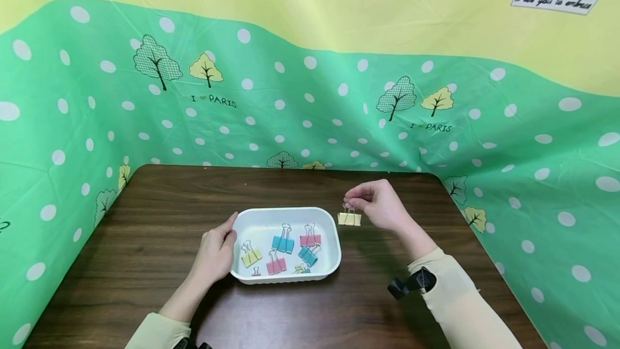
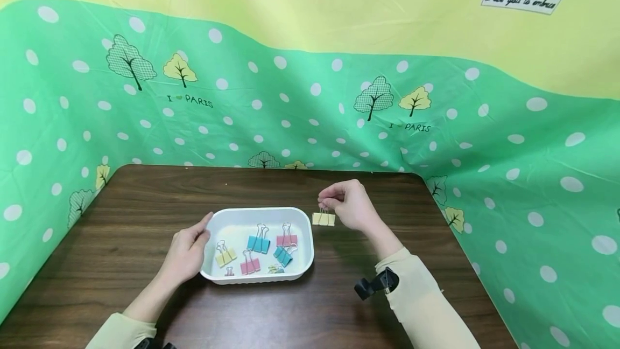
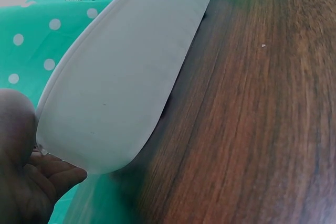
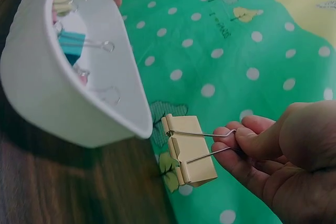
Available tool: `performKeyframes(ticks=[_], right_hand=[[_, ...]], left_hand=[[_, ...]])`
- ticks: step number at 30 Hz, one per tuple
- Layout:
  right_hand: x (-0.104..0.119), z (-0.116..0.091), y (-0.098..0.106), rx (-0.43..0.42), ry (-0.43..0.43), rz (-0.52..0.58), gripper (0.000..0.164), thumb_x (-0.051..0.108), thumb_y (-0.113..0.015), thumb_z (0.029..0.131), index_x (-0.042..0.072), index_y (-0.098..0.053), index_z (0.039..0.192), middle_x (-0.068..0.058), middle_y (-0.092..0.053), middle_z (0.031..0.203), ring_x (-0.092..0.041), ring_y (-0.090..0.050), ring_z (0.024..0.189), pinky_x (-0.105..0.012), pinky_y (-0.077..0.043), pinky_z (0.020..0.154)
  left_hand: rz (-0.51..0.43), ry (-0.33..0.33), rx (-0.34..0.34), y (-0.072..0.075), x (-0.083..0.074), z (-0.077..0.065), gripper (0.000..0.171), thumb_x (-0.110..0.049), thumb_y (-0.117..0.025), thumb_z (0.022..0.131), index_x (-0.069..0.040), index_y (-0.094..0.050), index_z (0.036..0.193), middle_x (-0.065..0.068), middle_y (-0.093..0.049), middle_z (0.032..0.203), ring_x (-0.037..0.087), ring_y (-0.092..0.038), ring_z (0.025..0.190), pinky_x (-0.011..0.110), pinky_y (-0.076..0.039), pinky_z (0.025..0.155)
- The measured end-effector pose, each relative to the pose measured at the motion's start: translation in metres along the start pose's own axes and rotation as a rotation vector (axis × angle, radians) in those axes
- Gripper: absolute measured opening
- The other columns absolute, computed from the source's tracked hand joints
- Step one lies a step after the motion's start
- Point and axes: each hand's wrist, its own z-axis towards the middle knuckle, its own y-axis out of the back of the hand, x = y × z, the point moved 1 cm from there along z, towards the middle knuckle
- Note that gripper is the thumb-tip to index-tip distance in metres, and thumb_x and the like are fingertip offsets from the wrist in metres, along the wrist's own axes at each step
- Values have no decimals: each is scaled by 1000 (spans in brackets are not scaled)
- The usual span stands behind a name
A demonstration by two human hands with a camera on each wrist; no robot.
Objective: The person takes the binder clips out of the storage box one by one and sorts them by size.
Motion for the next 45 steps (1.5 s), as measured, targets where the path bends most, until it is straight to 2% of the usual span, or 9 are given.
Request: performKeyframes(ticks=[5,12,24,29,35,45], right_hand=[[-16,-4,4,-5,-24,-8,8,-11,-72,94,-8,-78,98,-16,-78,91,-31,-77,85,-42,-63,74],[-35,-9,3,8,-50,-22,8,-12,-70,95,-10,-77,98,-18,-78,91,-33,-77,85,-46,-63,75],[-61,-15,-3,17,-97,24,8,-16,-69,93,-13,-75,97,-22,-76,89,-35,-76,83,-35,-63,72],[-72,-17,-6,41,-119,36,9,-17,-68,93,-14,-75,99,-23,-76,90,-36,-76,84,-35,-63,72],[-80,-18,-9,43,-139,18,10,-16,-67,94,-12,-75,98,-19,-77,89,-34,-76,84,-41,-63,73],[-82,-17,-7,48,-134,30,9,-15,-68,95,-13,-75,101,-21,-77,93,-38,-76,88,-41,-63,75]], left_hand=[[6,1,-4,1,0,0,44,3,-53,103,9,-56,146,29,-65,133,35,-63,122,57,-49,105],[10,1,-2,1,0,1,44,3,-53,103,9,-56,146,29,-65,133,36,-62,124,57,-48,105],[11,-5,0,0,2,1,44,3,-53,102,9,-57,146,30,-65,133,36,-61,125,57,-48,106],[10,-7,4,0,2,1,44,3,-53,103,9,-57,146,29,-63,136,36,-60,126,57,-48,106],[10,-4,4,-1,3,1,44,3,-53,103,9,-57,146,28,-63,137,35,-60,126,56,-47,107],[12,1,6,-1,4,1,44,3,-53,103,9,-57,146,29,-64,135,35,-61,126,57,-48,106]])
